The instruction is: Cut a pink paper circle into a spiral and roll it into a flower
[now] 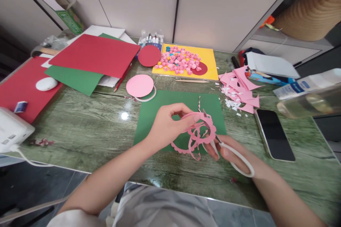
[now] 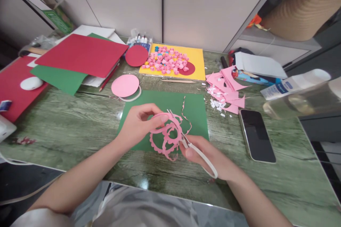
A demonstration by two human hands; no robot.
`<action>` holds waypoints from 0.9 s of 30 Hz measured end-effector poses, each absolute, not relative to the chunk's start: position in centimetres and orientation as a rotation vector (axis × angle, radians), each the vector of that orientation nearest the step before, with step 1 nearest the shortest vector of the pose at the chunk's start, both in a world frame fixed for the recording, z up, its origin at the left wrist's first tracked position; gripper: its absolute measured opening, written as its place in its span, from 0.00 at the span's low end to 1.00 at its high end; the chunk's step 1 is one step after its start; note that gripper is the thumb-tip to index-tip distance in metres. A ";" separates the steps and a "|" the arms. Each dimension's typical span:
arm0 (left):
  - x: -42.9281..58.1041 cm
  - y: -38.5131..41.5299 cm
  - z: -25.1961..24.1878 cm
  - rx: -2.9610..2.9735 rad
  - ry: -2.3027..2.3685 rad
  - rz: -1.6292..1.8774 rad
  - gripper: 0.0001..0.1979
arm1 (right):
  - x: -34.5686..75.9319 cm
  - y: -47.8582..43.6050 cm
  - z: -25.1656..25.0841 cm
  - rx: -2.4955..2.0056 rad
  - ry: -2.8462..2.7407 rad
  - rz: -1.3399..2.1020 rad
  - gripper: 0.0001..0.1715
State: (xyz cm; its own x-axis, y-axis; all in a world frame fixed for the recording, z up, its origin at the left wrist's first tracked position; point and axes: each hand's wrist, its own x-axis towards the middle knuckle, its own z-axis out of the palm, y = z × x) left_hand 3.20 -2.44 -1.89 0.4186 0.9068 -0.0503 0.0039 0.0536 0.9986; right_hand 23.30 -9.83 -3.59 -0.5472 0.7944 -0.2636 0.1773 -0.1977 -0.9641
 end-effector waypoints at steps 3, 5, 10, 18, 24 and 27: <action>3.2 -2.5 -1.8 1.322 0.910 0.870 0.12 | 23.2 -9.8 -3.2 -1.120 -1.603 1.810 0.28; 3.1 -2.5 -1.8 1.340 0.917 0.870 0.12 | 23.2 -9.8 -3.1 -1.122 -1.601 1.811 0.28; 3.0 -2.4 -1.7 1.392 0.912 0.864 0.13 | 23.2 -9.9 -3.3 -1.123 -1.632 1.794 0.27; 3.1 -2.5 -1.7 1.388 0.910 0.856 0.13 | 23.0 -10.0 -3.7 -1.108 -1.610 1.775 0.28; 3.2 -2.5 -1.8 1.346 0.913 0.855 0.13 | 22.8 -10.0 -3.9 -1.109 -1.577 1.766 0.27; 3.2 -2.5 -1.9 1.334 0.921 0.847 0.12 | 22.8 -10.0 -4.1 -1.119 -1.558 1.768 0.27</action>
